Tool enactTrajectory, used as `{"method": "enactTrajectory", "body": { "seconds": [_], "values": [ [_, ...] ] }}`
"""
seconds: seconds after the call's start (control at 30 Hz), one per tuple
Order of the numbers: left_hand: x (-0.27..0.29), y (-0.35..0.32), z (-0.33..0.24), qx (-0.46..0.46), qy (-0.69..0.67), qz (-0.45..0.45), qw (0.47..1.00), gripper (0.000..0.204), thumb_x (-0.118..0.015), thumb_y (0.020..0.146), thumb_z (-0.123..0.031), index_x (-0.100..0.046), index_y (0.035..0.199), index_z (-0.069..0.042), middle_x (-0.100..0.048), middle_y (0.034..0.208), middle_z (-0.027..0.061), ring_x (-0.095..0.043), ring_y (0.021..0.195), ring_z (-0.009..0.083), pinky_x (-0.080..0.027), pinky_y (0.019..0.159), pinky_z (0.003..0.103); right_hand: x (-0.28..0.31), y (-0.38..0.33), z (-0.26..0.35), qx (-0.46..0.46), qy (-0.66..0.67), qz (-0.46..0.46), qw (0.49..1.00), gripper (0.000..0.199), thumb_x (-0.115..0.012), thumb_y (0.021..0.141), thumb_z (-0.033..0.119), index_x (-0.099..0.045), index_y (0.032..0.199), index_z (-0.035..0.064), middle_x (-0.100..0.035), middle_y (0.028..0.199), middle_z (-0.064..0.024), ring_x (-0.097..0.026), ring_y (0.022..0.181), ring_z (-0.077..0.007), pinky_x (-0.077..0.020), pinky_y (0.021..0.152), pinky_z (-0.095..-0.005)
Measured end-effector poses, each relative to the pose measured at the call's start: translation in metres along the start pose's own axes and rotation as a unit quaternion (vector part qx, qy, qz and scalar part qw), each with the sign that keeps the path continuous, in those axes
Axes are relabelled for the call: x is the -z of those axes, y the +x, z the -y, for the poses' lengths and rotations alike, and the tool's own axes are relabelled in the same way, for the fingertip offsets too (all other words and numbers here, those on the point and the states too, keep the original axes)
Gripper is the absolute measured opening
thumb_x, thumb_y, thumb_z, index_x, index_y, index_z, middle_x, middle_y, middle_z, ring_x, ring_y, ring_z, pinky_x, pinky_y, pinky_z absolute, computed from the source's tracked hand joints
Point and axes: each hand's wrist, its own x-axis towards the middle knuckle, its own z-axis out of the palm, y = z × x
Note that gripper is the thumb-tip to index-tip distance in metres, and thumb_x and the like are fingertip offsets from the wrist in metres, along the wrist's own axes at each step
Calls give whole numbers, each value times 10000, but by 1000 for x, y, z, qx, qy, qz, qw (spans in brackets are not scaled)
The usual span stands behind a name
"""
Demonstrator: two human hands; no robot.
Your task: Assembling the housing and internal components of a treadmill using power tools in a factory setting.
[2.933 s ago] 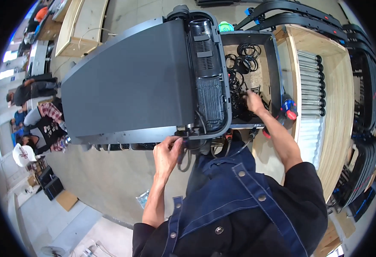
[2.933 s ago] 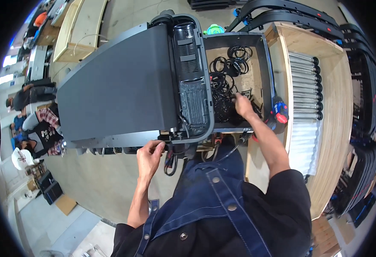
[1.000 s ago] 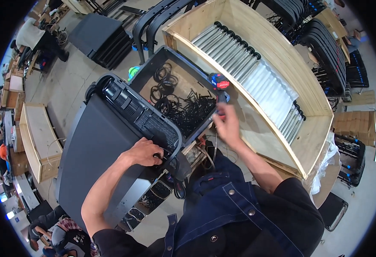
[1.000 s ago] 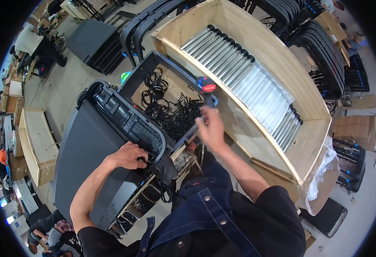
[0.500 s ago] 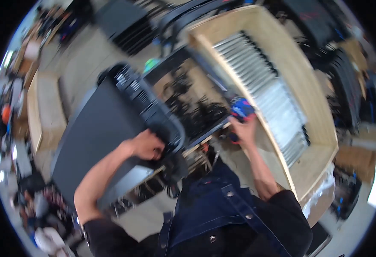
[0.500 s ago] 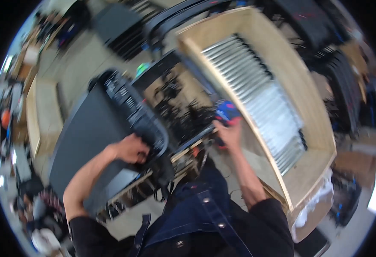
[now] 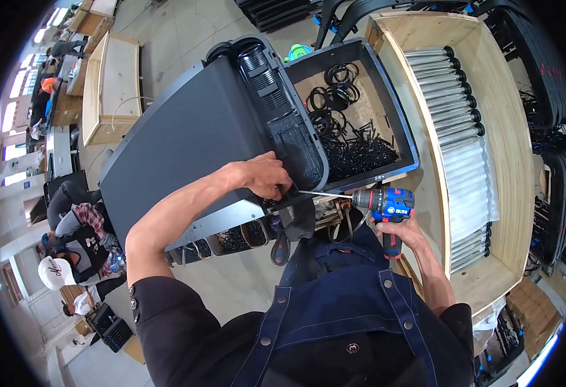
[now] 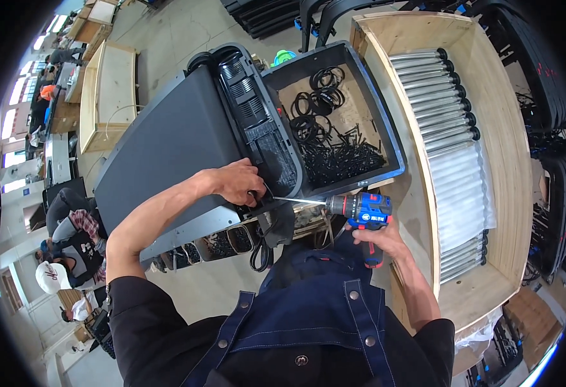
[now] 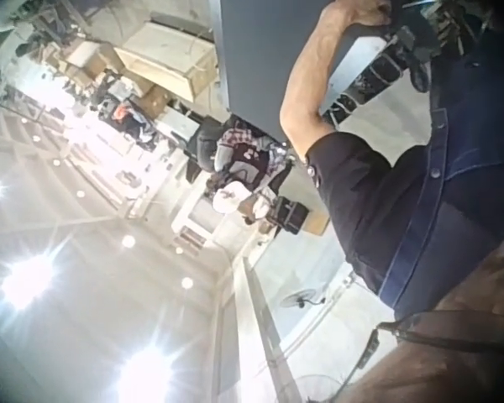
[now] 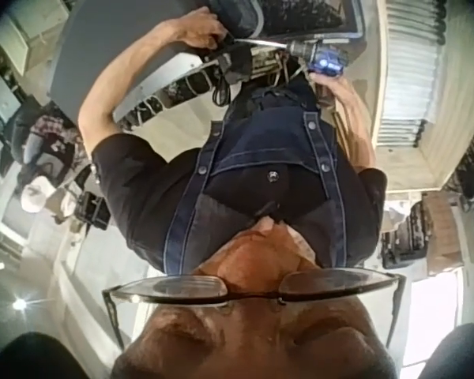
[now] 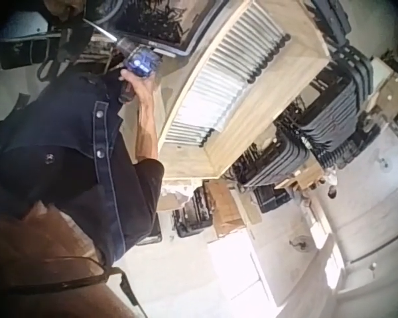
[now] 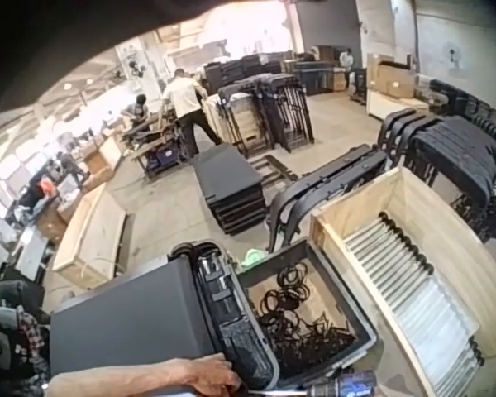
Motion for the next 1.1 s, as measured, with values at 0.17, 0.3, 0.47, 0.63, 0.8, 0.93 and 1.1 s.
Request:
{"method": "enactTrajectory", "body": {
  "seconds": [0.17, 0.3, 0.47, 0.63, 0.8, 0.93, 1.1],
  "values": [
    [-1, 1, 1, 0, 5, 0, 1000, 223, -694, 878, -311, -760, 1013, -147, -698, 990, 31, -559, 1062, 246, -355, 981, 405, 13, 17, 6, -30, -16, 40, 999, 483, -812, 788, -24, -655, 1240, 37, -752, 1018, -122, -727, 893, -192, -634, 735, -346],
    [2, 0, -2, 3, 7, 8, 1000, 217, -690, 890, -315, -759, 1014, -150, -690, 1007, 29, -551, 1080, 240, -348, 990, 400, 25, 30, 8, -31, -83, 65, 994, 498, -832, 771, -15, -666, 1237, 44, -761, 1034, -105, -727, 927, -182, -624, 790, -354],
    [7, -3, -6, 7, 4, 20, 1000, 212, -683, 900, -306, -756, 1027, -152, -682, 1035, 23, -539, 1110, 233, -340, 1005, 404, 23, 36, 23, 16, -151, 91, 984, 423, -835, 758, 11, -693, 1156, 34, -761, 984, -93, -725, 866, -174, -608, 783, -345],
    [3, -2, -2, 18, 8, 26, 999, 236, -671, 909, -298, -744, 1066, -138, -672, 1050, 38, -535, 1134, 245, -335, 1024, 427, 19, 42, 40, -108, -35, 72, 991, 291, -802, 731, 90, -711, 1000, 26, -718, 844, -81, -670, 679, -175, -563, 646, -320],
    [2, -1, 2, 9, 10, 23, 1000, 237, -667, 912, -300, -743, 1066, -138, -673, 1043, 39, -539, 1137, 256, -338, 1024, 432, 22, 50, 40, -68, -99, 67, 990, 319, -820, 714, 80, -710, 1009, 34, -718, 847, -68, -676, 698, -171, -570, 651, -322],
    [10, -4, 1, -6, -2, 34, 999, 277, -705, 888, -306, -724, 1099, -128, -687, 1042, 49, -553, 1144, 266, -338, 1039, 437, 14, 52, 55, -62, -92, 73, 991, 330, -827, 707, 77, -710, 1013, 36, -718, 854, -65, -677, 710, -158, -569, 650, -312],
    [10, -3, 3, 23, -47, 18, 998, 422, -780, 820, -293, -676, 1176, -93, -697, 1072, 99, -573, 1143, 292, -367, 1051, 425, 19, 64, 56, -94, -99, 91, 986, 304, -813, 719, 80, -707, 1001, 30, -702, 843, -61, -657, 664, -150, -556, 621, -303]
  ]
}}
